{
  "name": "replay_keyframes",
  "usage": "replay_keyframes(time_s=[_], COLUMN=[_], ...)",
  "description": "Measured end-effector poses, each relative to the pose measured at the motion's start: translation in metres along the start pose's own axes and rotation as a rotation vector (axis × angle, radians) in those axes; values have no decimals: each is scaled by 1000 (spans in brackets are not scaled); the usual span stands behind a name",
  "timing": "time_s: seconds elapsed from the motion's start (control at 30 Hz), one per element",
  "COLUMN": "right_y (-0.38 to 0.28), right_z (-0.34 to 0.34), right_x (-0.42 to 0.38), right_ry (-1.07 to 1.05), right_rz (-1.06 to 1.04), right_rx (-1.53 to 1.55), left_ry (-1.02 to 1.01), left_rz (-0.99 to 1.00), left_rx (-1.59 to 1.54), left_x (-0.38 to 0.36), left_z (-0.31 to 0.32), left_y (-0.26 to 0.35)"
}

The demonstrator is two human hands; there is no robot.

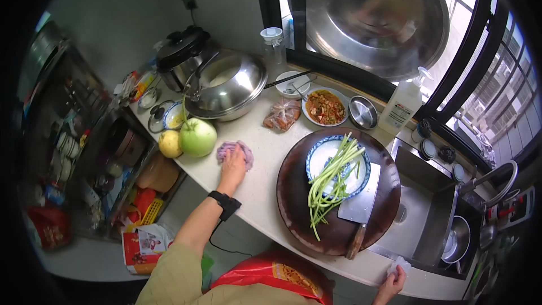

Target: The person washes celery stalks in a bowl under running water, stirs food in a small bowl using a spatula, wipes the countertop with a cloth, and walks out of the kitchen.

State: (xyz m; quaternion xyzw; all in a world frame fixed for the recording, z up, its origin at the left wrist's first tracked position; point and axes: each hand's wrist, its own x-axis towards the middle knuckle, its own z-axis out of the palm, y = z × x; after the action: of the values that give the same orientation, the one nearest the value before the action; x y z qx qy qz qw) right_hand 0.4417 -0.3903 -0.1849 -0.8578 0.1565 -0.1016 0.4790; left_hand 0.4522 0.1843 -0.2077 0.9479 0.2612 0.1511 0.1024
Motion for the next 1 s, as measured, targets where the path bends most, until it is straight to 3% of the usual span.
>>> replay_keyframes(time_s=[0.13, 0.2, 0.23, 0.3, 0.33, 0.4, 0.53, 0.57, 0.6, 0.63, 0.7, 0.8, 1.0], right_y=[45, 56, 23, -19, -30, -41, -46, -43, -49, -40, -12, 22, 79], right_z=[-1, -11, -5, -1, 2, -5, -24, -30, -41, -53, -78, -120, -175], right_x=[5, -1, -8, -16, -15, -11, 8, 15, 19, 28, 45, 70, 108], right_ry=[97, 85, 95, 100, 134, 137, 201, 210, 194, 196, 298, 275, 254], right_rz=[-83, -54, -125, -89, -147, -159, -235, -235, -95, -84, -252, -238, -280], right_rx=[-29, -135, -89, -124, -126, -144, -144, -140, -91, -86, -135, -94, -75], left_ry=[16, 29, 44, -37, 19, -74, -198, -119, -127, -94, -136, -165, -332], left_rz=[-180, -36, 102, 172, 325, 445, 331, 380, 376, 409, 354, 321, 683], left_rx=[28, 10, -10, -355, -360, -402, -361, -340, -339, -320, -318, -269, -289], left_x=[60, 85, 98, 102, 91, 68, -15, -39, -62, -84, -130, -186, -243], left_z=[8, 32, 47, 44, 39, 32, -15, -21, -38, -39, -56, -69, -45], left_y=[-23, -45, -45, -18, 0, 17, 44, 49, 67, 70, 98, 154, 285])
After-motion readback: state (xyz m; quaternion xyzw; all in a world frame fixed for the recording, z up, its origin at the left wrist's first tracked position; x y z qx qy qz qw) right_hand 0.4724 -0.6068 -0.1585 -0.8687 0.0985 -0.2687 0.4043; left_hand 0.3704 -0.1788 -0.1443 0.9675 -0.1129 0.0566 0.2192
